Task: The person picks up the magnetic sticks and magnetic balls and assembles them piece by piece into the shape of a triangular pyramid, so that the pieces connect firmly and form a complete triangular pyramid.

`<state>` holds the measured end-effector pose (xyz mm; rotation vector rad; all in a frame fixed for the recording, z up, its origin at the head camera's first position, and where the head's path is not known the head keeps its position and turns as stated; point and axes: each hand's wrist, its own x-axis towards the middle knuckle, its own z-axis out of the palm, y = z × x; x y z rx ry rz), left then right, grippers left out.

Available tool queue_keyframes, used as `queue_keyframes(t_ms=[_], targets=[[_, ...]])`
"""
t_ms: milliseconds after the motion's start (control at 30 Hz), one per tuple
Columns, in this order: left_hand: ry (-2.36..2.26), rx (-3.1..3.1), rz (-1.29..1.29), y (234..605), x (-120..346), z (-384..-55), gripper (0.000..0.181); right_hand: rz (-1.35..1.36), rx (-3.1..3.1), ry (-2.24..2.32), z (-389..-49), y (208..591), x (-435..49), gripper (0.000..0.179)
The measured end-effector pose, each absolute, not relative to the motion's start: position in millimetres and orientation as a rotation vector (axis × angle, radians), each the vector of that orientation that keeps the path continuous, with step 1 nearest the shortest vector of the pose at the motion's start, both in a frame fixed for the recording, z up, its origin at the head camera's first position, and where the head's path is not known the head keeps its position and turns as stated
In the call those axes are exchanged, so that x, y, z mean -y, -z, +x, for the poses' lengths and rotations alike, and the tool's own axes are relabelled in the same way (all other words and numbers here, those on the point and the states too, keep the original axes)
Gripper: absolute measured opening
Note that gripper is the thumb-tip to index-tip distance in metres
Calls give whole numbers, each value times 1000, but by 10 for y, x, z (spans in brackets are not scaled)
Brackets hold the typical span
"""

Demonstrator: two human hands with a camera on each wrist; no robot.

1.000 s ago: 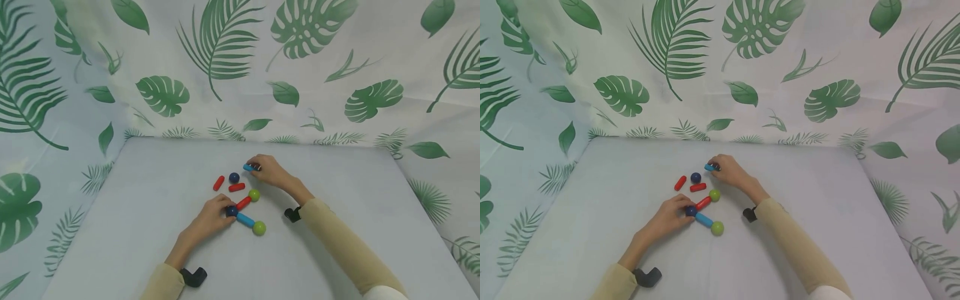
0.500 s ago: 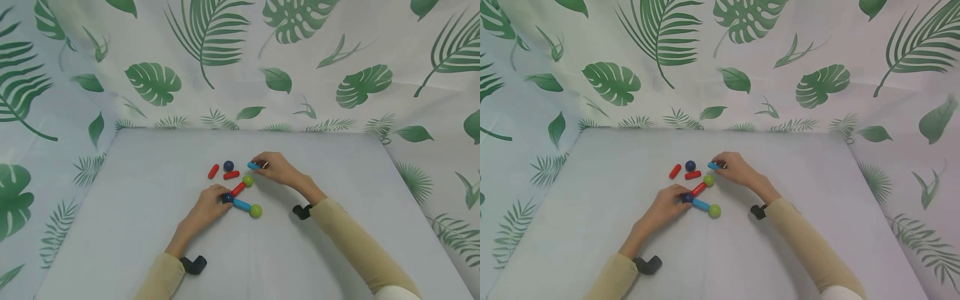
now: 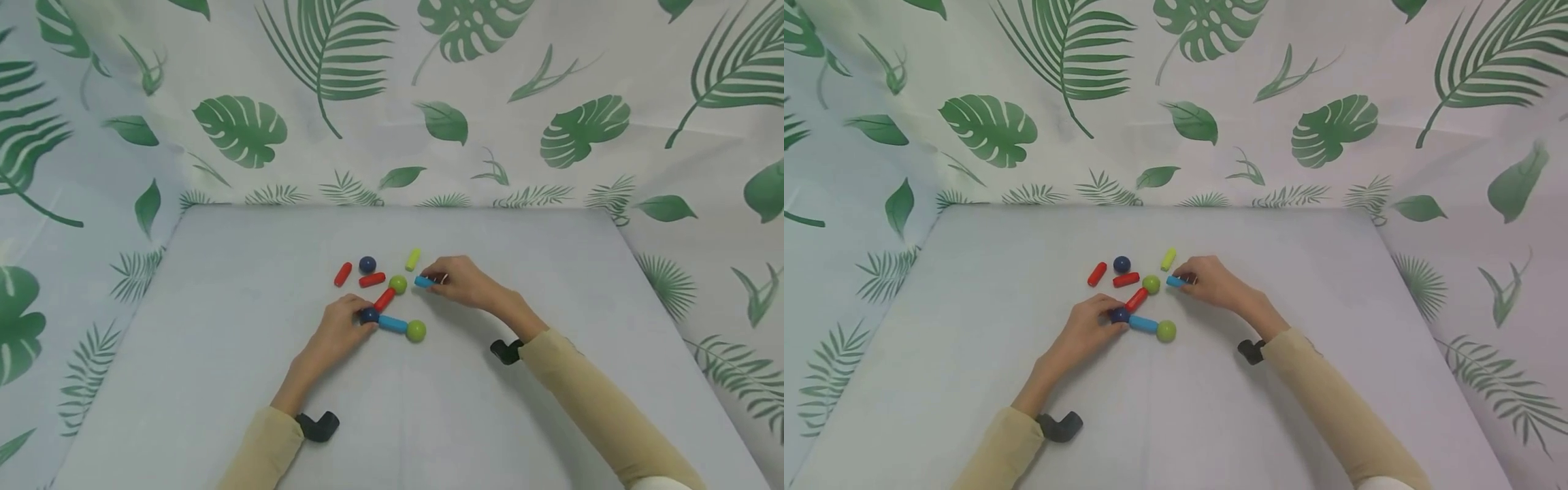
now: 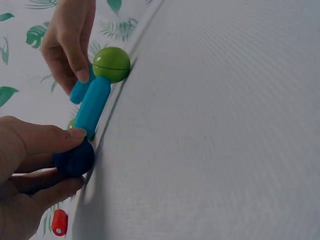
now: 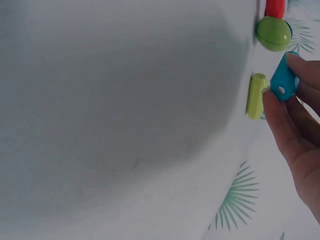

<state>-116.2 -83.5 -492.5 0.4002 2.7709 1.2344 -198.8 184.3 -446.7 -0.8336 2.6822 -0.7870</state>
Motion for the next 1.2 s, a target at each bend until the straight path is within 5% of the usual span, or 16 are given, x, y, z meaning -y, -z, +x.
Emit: queue_keyframes(t_ms=[1200], targets=[[-1266,-2850,277,4939,673,-1086,38,-564,-2490,940,-1884,4623,-1609,35]])
